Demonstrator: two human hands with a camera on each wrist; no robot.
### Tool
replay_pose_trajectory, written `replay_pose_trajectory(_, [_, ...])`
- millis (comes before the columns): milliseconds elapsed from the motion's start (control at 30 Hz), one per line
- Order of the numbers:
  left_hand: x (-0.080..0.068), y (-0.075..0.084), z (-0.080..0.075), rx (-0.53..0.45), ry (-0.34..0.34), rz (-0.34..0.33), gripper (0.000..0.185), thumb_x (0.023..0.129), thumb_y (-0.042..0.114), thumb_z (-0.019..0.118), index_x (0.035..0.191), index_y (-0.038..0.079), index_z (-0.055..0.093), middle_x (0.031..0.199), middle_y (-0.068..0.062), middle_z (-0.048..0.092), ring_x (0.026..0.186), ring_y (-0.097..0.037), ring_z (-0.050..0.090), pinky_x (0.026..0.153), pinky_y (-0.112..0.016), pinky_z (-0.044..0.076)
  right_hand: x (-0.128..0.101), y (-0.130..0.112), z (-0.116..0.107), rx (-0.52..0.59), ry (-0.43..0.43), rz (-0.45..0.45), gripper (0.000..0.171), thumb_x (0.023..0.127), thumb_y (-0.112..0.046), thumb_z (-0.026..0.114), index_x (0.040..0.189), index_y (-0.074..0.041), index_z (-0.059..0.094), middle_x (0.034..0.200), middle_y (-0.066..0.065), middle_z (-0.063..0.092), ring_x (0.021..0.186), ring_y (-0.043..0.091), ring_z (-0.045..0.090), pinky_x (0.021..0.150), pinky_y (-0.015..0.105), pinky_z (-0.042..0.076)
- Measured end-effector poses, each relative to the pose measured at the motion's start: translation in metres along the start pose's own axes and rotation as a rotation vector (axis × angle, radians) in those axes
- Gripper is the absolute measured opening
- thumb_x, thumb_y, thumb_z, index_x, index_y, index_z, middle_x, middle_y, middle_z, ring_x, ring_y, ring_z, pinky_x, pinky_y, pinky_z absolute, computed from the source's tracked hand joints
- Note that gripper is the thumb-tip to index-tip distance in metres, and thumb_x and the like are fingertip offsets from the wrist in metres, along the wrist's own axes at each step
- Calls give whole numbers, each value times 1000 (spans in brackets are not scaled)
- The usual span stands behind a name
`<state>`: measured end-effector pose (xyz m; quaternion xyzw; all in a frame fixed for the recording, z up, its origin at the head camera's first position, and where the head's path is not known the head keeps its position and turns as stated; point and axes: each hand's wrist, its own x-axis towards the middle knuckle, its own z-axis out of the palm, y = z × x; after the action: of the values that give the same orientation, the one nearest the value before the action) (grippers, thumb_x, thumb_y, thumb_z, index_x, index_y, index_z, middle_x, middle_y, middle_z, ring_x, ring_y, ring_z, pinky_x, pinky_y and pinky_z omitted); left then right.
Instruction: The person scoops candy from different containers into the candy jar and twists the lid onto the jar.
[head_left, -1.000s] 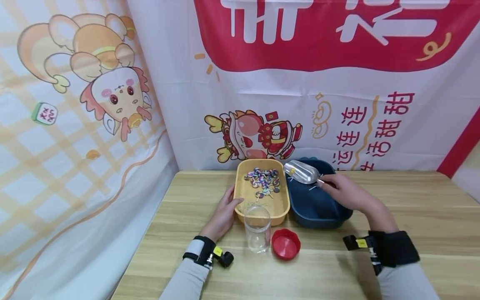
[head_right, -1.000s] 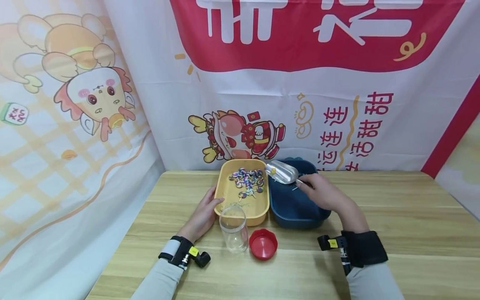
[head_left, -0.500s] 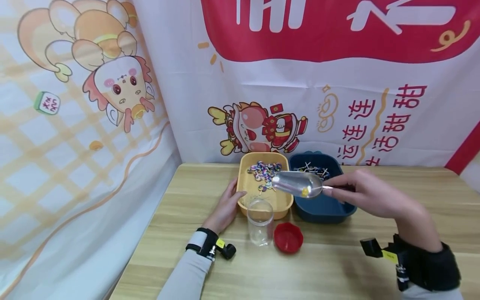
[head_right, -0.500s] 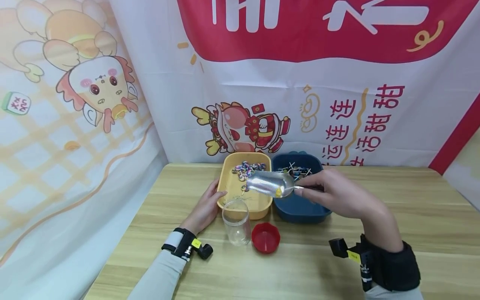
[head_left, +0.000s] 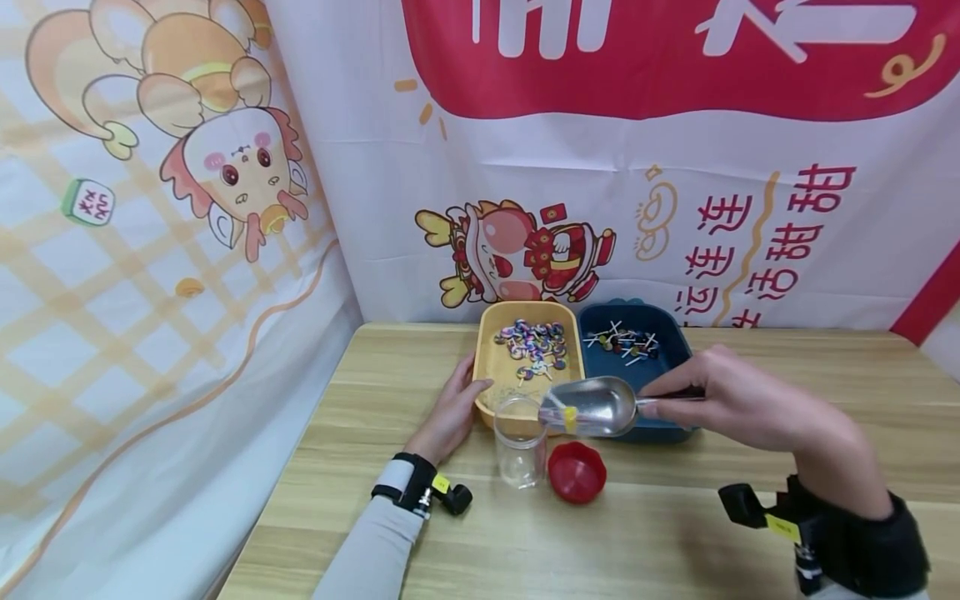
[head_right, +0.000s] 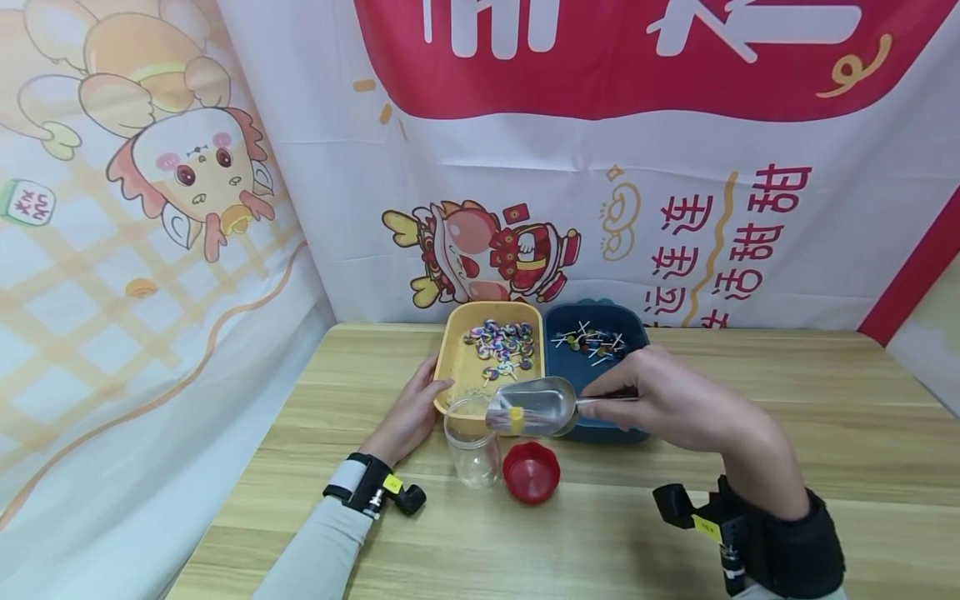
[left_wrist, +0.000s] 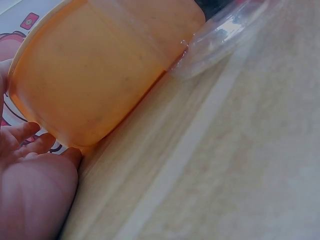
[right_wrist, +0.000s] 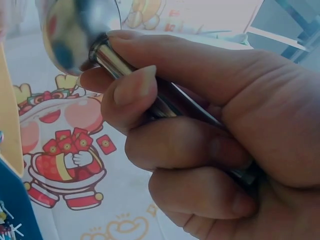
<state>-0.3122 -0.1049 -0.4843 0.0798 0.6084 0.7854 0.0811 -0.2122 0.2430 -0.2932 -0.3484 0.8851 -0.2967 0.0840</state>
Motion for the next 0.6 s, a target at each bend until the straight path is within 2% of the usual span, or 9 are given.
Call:
replay_pose_trajectory(333, [1, -3, 0, -16, -5, 30, 75, 100, 3, 53, 164, 6, 14, 171, -17, 10, 156, -32, 16, 126, -43, 22, -6, 0, -2, 7, 8, -27, 24, 99, -25, 69, 118, -14, 78, 90, -15, 73, 70, 9, 63, 56, 21, 48])
replay_pose_trajectory(600, [-1, -2, 1, -14, 3, 28, 75, 100, 4, 53, 164, 7, 15, 171, -15, 11, 156, -30, 17, 126, -43, 22, -9, -2, -4, 5, 16, -5, 26, 99, -26, 69, 119, -13, 77, 81, -15, 70, 68, 10, 62, 56, 22, 47])
